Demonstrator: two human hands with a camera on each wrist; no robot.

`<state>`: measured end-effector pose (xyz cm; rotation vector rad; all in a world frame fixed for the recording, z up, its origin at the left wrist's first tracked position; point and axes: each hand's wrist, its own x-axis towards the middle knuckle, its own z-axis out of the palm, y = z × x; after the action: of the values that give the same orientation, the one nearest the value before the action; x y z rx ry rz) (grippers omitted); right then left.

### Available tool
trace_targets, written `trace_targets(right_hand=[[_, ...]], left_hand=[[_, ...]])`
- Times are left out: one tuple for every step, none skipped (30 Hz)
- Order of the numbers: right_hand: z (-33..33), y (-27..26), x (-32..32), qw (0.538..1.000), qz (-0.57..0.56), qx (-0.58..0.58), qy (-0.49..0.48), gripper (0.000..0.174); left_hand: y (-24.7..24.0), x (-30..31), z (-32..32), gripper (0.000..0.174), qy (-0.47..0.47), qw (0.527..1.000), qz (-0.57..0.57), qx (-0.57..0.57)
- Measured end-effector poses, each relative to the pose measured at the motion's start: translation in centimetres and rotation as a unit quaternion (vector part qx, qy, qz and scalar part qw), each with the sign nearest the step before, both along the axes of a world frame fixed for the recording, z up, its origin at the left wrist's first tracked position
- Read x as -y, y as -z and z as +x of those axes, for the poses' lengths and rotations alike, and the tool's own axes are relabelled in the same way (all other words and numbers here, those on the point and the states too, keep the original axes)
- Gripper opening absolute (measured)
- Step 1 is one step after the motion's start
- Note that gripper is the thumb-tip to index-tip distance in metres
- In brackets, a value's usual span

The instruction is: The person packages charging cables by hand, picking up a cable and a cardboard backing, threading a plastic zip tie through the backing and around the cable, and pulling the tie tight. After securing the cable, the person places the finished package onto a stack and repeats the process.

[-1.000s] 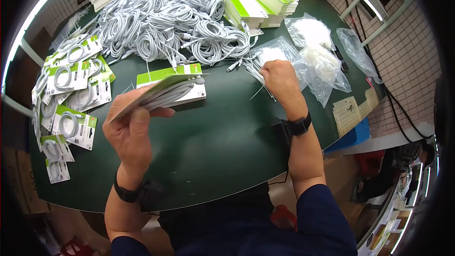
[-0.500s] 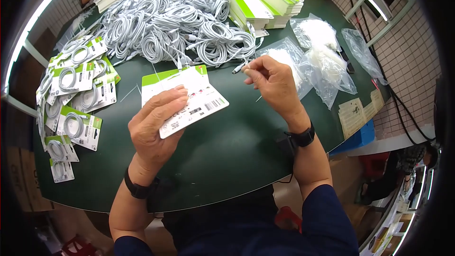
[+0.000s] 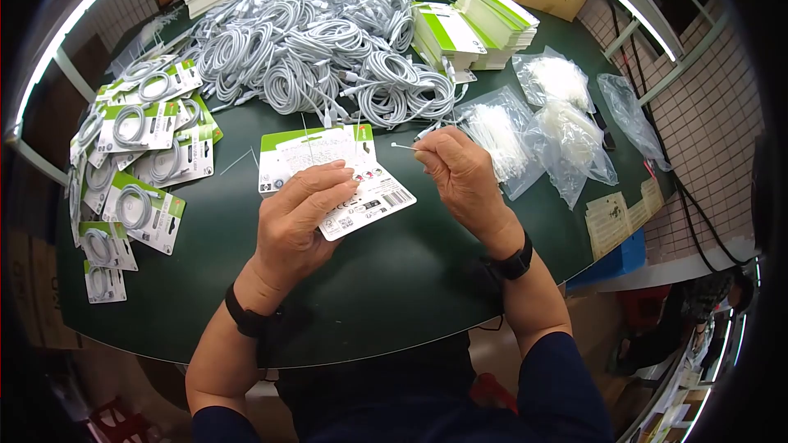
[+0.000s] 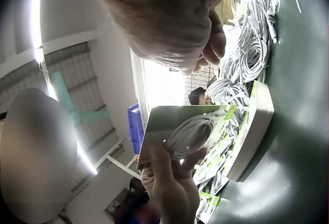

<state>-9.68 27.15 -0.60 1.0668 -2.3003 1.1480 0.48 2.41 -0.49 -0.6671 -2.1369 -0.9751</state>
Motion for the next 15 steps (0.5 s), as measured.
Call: trace_targets(right_hand=[[0.0,-0.2,0.1,0.999,-0.005,-0.031,-0.008,0.009],[0.1,-0.5,0.1,0.998,-0.011,-0.061,-0.017,0.011],[0.3,-0.8,0.2,0.995,-0.016,-0.092,-0.025,0.012],[0.5,-1.1,0.2,0.996,-0.016,-0.089,-0.025,0.012],[0.8,-1.4,0.2,0.996,-0.031,-0.082,-0.035,0.014],[1.2,-1.7,0.2,0.995,-0.046,-0.074,-0.045,0.015],[1.7,-1.9,0.2,0.995,-0.061,-0.064,-0.055,0.017],[2.3,-2.1,0.2,0.995,-0.063,-0.058,-0.057,0.017],[2.8,-2.4,0.2,0.992,-0.096,-0.039,-0.074,0.019],[3.4,-2.7,0.3,0.987,-0.13,-0.02,-0.091,0.02],[3.7,-2.8,0.4,0.981,-0.163,-0.001,-0.108,0.022],[4.0,-2.9,0.6,0.98,-0.165,0.004,-0.109,0.022],[4.2,-2.9,0.8,0.976,-0.169,-0.003,-0.139,0.023],[4.4,-3.0,1.0,0.97,-0.174,-0.011,-0.168,0.024],[4.6,-2.9,1.1,0.964,-0.178,-0.02,-0.196,0.025]], left_hand=[[0.0,0.0,0.0,0.032,0.001,1.0,-0.002,-0.005],[0.0,0.0,0.0,0.032,0.002,1.0,-0.003,-0.01],[0.1,-0.1,-0.1,0.032,0.002,1.0,-0.003,-0.008],[0.2,-0.1,-0.2,0.032,-0.001,1.0,-0.001,-0.02],[0.3,-0.1,-0.4,0.031,-0.004,0.999,0.0,-0.032],[0.5,-0.1,-0.4,0.031,-0.007,0.999,0.0,-0.042],[0.5,-0.1,-0.4,0.031,-0.009,0.999,0.0,-0.036],[0.5,-0.2,-0.4,0.031,-0.003,0.999,0.005,-0.041],[0.5,-0.3,-0.4,0.032,0.002,0.999,0.01,-0.046],[0.4,-0.3,-0.4,0.033,0.007,0.999,0.015,-0.051],[0.4,-0.4,-0.3,0.033,0.004,0.999,0.013,-0.046],[0.4,-0.4,-0.2,0.033,0.006,0.999,0.006,-0.047],[0.4,-0.5,-0.2,0.033,0.009,0.999,-0.002,-0.049],[0.4,-0.6,-0.2,0.033,0.013,0.999,-0.009,-0.052],[0.5,-0.6,-0.2,0.033,0.013,0.999,-0.01,-0.049]])
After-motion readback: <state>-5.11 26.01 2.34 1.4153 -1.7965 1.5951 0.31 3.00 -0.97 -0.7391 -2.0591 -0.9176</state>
